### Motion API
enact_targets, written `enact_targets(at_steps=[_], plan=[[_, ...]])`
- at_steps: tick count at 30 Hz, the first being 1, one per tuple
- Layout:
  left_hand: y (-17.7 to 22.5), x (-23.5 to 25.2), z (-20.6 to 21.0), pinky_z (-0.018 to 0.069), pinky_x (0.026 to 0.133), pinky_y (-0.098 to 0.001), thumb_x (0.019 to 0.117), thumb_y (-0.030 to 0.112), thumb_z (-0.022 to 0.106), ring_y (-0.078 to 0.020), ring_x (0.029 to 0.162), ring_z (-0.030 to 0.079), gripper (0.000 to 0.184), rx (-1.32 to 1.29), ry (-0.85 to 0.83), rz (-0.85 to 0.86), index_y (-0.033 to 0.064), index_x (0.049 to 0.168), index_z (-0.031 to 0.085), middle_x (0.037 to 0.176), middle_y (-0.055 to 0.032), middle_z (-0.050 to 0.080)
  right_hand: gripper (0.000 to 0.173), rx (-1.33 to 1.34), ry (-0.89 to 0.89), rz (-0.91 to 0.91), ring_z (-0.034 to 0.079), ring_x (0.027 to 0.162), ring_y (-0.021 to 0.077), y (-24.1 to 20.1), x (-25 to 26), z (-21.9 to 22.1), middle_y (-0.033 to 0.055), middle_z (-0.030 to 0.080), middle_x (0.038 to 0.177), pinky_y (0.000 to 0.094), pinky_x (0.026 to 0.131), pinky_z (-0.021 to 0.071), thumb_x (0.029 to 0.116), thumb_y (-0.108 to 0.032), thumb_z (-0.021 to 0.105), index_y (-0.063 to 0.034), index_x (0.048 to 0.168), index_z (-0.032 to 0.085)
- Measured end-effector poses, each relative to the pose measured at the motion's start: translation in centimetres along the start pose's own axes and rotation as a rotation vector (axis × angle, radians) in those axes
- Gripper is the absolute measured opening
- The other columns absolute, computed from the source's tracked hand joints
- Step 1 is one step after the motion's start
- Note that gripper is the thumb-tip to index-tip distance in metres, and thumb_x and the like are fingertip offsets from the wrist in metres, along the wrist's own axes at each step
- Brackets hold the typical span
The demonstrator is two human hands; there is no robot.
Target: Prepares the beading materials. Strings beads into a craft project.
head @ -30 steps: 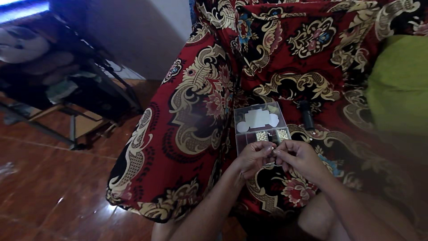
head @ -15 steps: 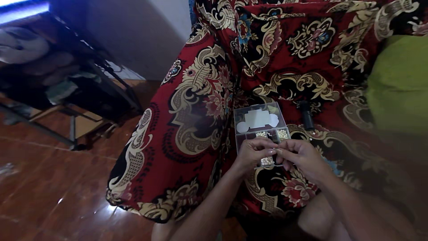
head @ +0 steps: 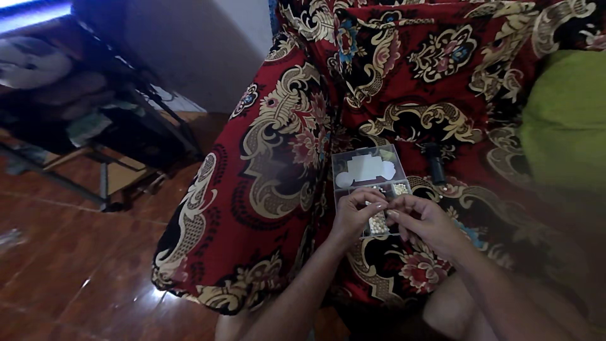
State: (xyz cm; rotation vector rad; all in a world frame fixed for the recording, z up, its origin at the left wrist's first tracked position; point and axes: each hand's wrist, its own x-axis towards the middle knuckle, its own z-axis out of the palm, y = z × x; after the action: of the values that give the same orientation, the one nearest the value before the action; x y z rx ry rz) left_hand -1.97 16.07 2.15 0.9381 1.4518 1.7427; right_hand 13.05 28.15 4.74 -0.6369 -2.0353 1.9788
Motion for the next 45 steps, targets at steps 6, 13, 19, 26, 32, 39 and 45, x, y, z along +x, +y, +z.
enact_targets(at_steps=[6,13,19,26,32,39,45], plan=[[0.7,0.3,-0.9,0.0578,0.073,-0.022,0.0946,-0.001,0.06,-0.0044,0.081,0.068,0.016,-0.148,0.146,-0.001,0.0065,0.087,0.072,0.097,0.0014,0.073,0.015,-0.612,0.117,-0.161,0.069,0.079,0.0153,0.7,0.2,-6.0,0.0072,0.073,0.095,0.0363,0.073,0.0599,0.0954,-0.017,0.07,-0.0054,0.103,0.075],[0.8,0.0,-0.4,0.0575,0.073,-0.0226,0.0943,-0.003,0.059,-0.0052,0.078,0.069,0.016,-0.158,0.123,-0.019,0.0051,0.089,0.072,0.089,0.0006,0.074,0.013,-0.975,0.34,0.063,0.061,0.116,0.0494,0.7,0.2,-11.1,0.0261,0.069,0.119,0.0668,0.099,0.0465,0.0929,-0.001,0.071,0.0013,0.105,0.076],[0.0,-0.4,0.2,0.0566,0.083,-0.0229,0.0908,-0.001,0.066,-0.0038,0.091,0.069,0.009,-0.013,0.005,0.138,0.0021,0.091,0.074,0.094,0.0006,0.075,0.028,-0.328,0.107,-0.181,0.07,0.1,0.0091,0.4,0.4,-5.0,0.0035,0.071,0.122,0.0258,0.08,0.06,0.097,-0.022,0.067,-0.0073,0.12,0.073],[-0.5,-0.5,0.4,0.0527,0.081,-0.017,0.0873,0.006,0.076,-0.0019,0.095,0.063,0.003,0.114,0.082,0.229,0.0049,0.09,0.077,0.1,-0.0002,0.07,0.033,0.028,-0.046,-0.076,0.072,0.07,0.0093,-0.6,-0.3,-0.4,0.0004,0.074,0.087,0.0246,0.065,0.0631,0.094,-0.009,0.069,-0.0013,0.126,0.064],[-0.6,-0.2,-0.3,0.0522,0.078,-0.025,0.0931,0.021,0.072,-0.0082,0.086,0.063,0.017,0.523,-0.014,0.006,0.0093,0.103,0.078,0.102,-0.0042,0.07,0.009,-0.116,0.07,-0.057,0.067,0.06,0.0025,-0.2,0.1,-1.3,-0.0047,0.072,0.075,0.0181,0.058,0.0583,0.0963,-0.011,0.067,-0.0052,0.099,0.074],[-0.5,-0.9,0.5,0.0482,0.088,-0.0528,0.0952,0.014,0.068,-0.0344,0.102,0.066,0.015,1.215,-0.238,0.075,0.0118,0.104,0.08,0.105,-0.0123,0.073,0.011,-0.186,0.11,-0.089,0.061,0.056,-0.0005,0.4,0.3,-1.7,-0.0066,0.069,0.072,0.015,0.053,0.0528,0.096,-0.015,0.066,-0.0072,0.098,0.074],[-1.2,-1.1,1.0,0.0495,0.085,-0.0519,0.0921,0.015,0.071,-0.0346,0.1,0.066,0.014,1.335,-0.244,0.07,0.0094,0.102,0.079,0.103,-0.0138,0.072,0.012,-0.203,0.134,-0.106,0.06,0.054,-0.0014,0.4,0.3,-1.6,-0.007,0.068,0.071,0.0141,0.052,0.0516,0.0959,-0.016,0.066,-0.0072,0.098,0.074]])
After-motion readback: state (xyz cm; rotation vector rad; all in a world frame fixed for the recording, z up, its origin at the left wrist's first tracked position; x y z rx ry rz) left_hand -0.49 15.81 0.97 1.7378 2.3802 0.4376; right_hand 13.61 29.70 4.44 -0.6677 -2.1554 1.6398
